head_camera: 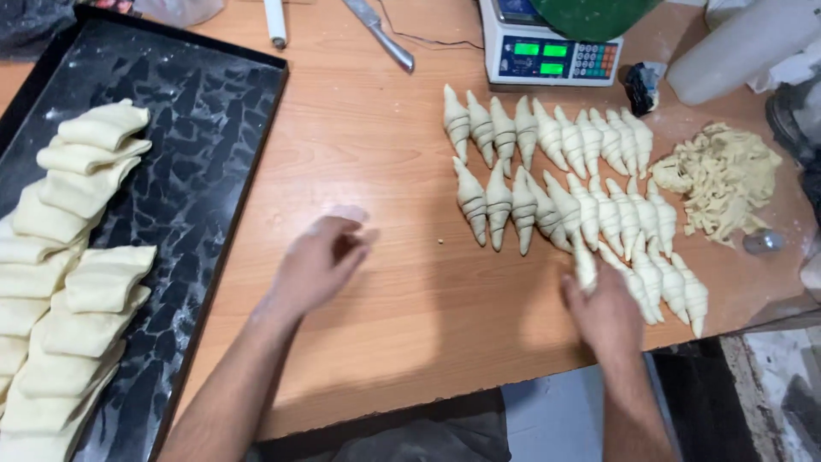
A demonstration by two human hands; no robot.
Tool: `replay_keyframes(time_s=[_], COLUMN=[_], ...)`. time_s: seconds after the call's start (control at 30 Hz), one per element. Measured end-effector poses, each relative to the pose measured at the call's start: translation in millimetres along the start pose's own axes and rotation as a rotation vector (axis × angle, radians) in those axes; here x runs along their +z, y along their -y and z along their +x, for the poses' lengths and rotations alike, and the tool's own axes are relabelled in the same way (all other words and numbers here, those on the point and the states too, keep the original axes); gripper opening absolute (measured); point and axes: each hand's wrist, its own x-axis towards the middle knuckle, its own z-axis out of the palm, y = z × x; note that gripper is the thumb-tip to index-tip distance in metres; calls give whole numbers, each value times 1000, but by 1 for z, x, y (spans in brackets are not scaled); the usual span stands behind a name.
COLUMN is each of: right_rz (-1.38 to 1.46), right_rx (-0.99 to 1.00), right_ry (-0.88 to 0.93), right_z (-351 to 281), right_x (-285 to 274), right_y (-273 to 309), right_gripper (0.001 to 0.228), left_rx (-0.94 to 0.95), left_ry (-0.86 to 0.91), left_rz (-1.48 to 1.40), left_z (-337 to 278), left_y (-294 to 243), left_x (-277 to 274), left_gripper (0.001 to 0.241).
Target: Rolling pieces of dough into croissant shapes on a workbench.
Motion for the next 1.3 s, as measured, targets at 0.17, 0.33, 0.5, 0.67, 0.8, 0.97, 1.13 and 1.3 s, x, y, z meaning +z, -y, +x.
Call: replay_keyframes(time_s=[0.17, 0.33, 0.5, 0.67, 0.8, 0.97, 1.13, 1.3], right_rz=[-440, -6, 525, 620, 722, 1128, 1501, 1536], right_rx=[-122, -729, -1349, -1567, -1414, -951, -743, -681], right_ry=[-177, -327, 155, 206, 162, 219, 413, 714], right_z=[8, -3, -9, 42, 60, 95, 107, 67], right_x=[-2, 7, 19, 114, 150, 159, 82, 14], right_y=[39, 202, 419, 567, 611, 619, 564, 442], right_gripper=[70, 39, 28, 32, 29, 32, 36, 35], left_rx=[-68, -8, 273, -153, -113, -62, 40, -191], left_ry=[-293, -319, -209, -7, -65, -133, -141, -289], left_rz=[-224, -131, 294, -68, -35, -20, -7, -1927], left_z=[2, 0, 11, -1, -2, 5, 23, 14], left_y=[44, 40, 87, 33, 38, 64, 91, 74], left_x=[-1, -4, 28, -21, -18, 13, 32, -19], left_gripper=[18, 8, 22, 16, 17, 15, 14, 75])
